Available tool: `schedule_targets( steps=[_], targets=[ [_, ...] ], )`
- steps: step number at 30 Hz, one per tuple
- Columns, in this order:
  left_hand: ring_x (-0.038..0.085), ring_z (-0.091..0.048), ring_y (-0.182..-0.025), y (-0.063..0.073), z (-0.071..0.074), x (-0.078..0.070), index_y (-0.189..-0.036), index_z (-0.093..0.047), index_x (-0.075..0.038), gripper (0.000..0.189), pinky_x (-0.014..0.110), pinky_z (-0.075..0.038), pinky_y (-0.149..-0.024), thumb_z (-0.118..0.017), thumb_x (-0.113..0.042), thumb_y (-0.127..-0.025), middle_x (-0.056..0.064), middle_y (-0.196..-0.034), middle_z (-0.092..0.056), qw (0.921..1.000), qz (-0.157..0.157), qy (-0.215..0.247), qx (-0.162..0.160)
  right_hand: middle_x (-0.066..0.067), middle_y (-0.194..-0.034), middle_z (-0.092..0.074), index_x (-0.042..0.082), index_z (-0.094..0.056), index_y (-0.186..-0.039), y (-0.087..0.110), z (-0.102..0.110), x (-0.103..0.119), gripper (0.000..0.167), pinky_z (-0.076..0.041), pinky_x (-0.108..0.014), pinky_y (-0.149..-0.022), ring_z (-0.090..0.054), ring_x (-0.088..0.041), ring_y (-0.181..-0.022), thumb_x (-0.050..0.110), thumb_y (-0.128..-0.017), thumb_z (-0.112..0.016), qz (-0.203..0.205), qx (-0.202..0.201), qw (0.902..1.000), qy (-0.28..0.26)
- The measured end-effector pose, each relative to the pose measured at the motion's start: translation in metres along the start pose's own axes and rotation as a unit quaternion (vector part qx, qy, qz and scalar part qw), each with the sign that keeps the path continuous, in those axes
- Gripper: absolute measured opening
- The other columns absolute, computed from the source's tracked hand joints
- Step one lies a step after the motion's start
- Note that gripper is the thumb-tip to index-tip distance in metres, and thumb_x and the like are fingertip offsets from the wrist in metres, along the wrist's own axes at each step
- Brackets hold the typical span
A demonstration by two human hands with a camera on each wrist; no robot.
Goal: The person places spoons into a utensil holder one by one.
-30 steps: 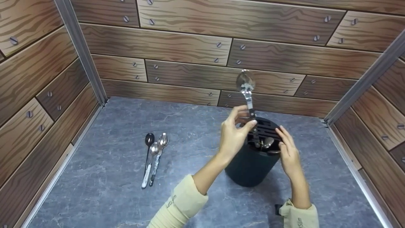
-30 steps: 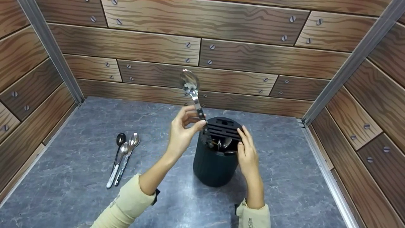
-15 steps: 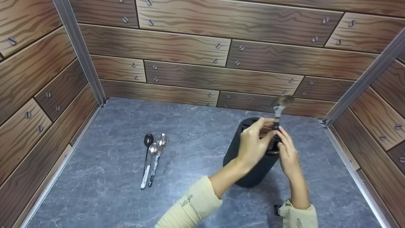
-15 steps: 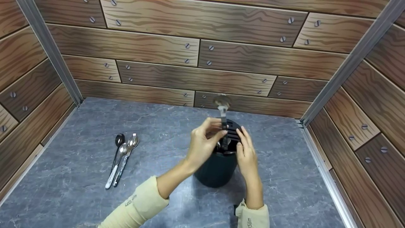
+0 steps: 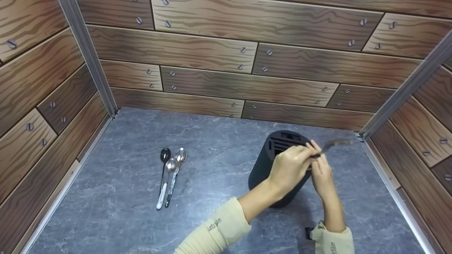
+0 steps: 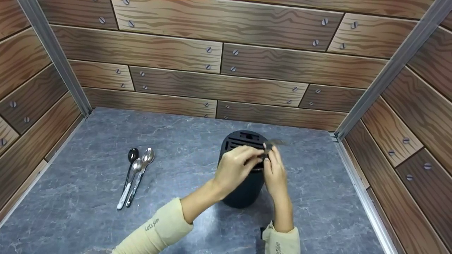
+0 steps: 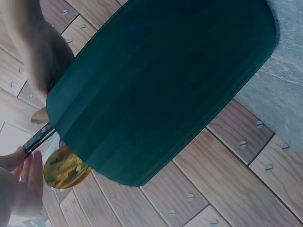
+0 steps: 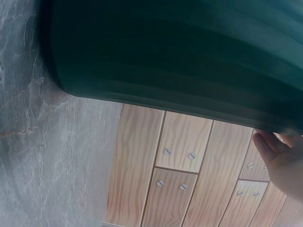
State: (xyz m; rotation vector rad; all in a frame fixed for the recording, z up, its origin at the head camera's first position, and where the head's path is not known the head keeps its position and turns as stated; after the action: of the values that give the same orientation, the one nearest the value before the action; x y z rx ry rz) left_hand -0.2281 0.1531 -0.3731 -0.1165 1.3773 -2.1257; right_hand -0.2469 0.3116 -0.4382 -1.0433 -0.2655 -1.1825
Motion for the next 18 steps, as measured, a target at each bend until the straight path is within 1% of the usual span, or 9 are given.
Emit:
schedule_targets(
  steps=[1,3,5,6,9,11,13,16,18],
  targets=[
    [0.008,-0.059,-0.085,0.001,-0.001,0.0,-0.092,-0.072,-0.013,0.012,0.012,-0.044,-0.078,-0.069,-0.017,-0.082,-0.005,-0.088,-0.066,0.9994,-0.011,-0.032,-0.003,-0.012,-0.142,-0.036,-0.001,-0.047,-0.132,0.0,0.0,0.0,0.039,-0.027,-0.041,-0.102,-0.028,-0.025,-0.129,0.012,-0.098,-0.034,-0.004,0.004,1.0,-0.001],
    [0.008,-0.056,-0.084,0.003,-0.001,0.001,-0.087,-0.074,-0.017,0.009,0.015,-0.044,-0.077,-0.07,-0.021,-0.08,-0.008,-0.085,-0.065,0.9956,-0.028,-0.089,-0.012,-0.012,-0.142,-0.036,0.0,-0.047,-0.132,-0.001,-0.001,0.001,0.038,-0.027,-0.046,-0.101,-0.029,-0.026,-0.129,0.015,-0.099,-0.034,-0.008,0.005,0.9999,-0.003],
    [0.008,-0.054,-0.083,0.003,0.001,0.001,-0.083,-0.075,-0.021,0.006,0.018,-0.043,-0.075,-0.07,-0.022,-0.079,-0.01,-0.082,-0.064,0.9913,-0.037,-0.124,-0.023,-0.013,-0.141,-0.036,-0.001,-0.047,-0.131,-0.002,-0.001,0.002,0.037,-0.027,-0.049,-0.101,-0.029,-0.028,-0.129,0.014,-0.099,-0.035,-0.007,0.005,0.9999,-0.006],
    [0.008,-0.054,-0.082,0.003,0.003,0.002,-0.082,-0.075,-0.021,0.006,0.019,-0.043,-0.073,-0.07,-0.021,-0.079,-0.01,-0.081,-0.064,0.9907,-0.038,-0.127,-0.029,-0.014,-0.141,-0.037,-0.002,-0.047,-0.131,-0.002,-0.001,0.002,0.037,-0.027,-0.05,-0.101,-0.03,-0.029,-0.128,0.014,-0.1,-0.035,-0.009,0.005,0.9999,-0.012],
    [0.01,-0.053,-0.082,0.005,0.009,0.006,-0.08,-0.075,-0.02,0.005,0.021,-0.042,-0.074,-0.07,-0.019,-0.079,-0.009,-0.079,-0.063,0.9926,-0.029,-0.11,-0.043,-0.014,-0.139,-0.039,-0.002,-0.046,-0.131,-0.002,-0.001,0.002,0.036,-0.026,-0.05,-0.102,-0.029,-0.03,-0.129,0.006,-0.098,-0.035,-0.012,0.003,0.9998,-0.015],
    [0.011,-0.053,-0.082,0.009,0.012,0.009,-0.08,-0.075,-0.018,0.005,0.022,-0.042,-0.074,-0.07,-0.018,-0.079,-0.008,-0.079,-0.062,0.9943,-0.019,-0.092,-0.049,-0.015,-0.139,-0.039,-0.001,-0.046,-0.131,-0.002,0.0,0.002,0.036,-0.026,-0.051,-0.101,-0.029,-0.03,-0.128,0.006,-0.098,-0.036,-0.011,0.001,0.9996,-0.024],
    [0.011,-0.052,-0.082,0.013,0.015,0.011,-0.081,-0.074,-0.018,0.005,0.021,-0.041,-0.075,-0.07,-0.02,-0.079,-0.007,-0.08,-0.062,0.9957,-0.008,-0.077,-0.052,-0.015,-0.139,-0.038,0.0,-0.046,-0.132,-0.001,0.0,0.002,0.036,-0.027,-0.054,-0.099,-0.029,-0.032,-0.128,0.006,-0.098,-0.036,0.002,0.001,0.9999,-0.013],
    [0.011,-0.052,-0.082,0.02,0.019,0.016,-0.081,-0.074,-0.017,0.005,0.021,-0.041,-0.074,-0.071,-0.02,-0.079,-0.007,-0.081,-0.062,0.9966,0.006,-0.062,-0.054,-0.017,-0.14,-0.036,0.0,-0.048,-0.131,0.001,0.0,0.001,0.038,-0.028,-0.059,-0.096,-0.029,-0.036,-0.127,0.019,-0.101,-0.033,0.024,-0.001,0.9997,-0.008],
    [0.011,-0.052,-0.082,0.024,0.021,0.018,-0.081,-0.074,-0.016,0.005,0.021,-0.041,-0.073,-0.071,-0.019,-0.079,-0.007,-0.081,-0.062,0.9969,0.015,-0.052,-0.058,-0.017,-0.14,-0.036,0.0,-0.047,-0.131,0.002,-0.001,0.001,0.041,-0.026,-0.061,-0.096,-0.029,-0.037,-0.127,0.023,-0.101,-0.032,0.034,-0.002,0.9994,-0.007]
  ],
)
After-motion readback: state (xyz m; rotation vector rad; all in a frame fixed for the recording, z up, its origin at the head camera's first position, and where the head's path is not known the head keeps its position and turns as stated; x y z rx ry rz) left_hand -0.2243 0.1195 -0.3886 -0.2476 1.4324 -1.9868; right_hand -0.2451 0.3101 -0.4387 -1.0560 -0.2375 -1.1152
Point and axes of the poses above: each hand's wrist, its own y-axis away from the middle knuckle, its own z-axis out of the back of the hand, x = y × z, the point moved 1 cm from there along -y, towards the middle knuckle
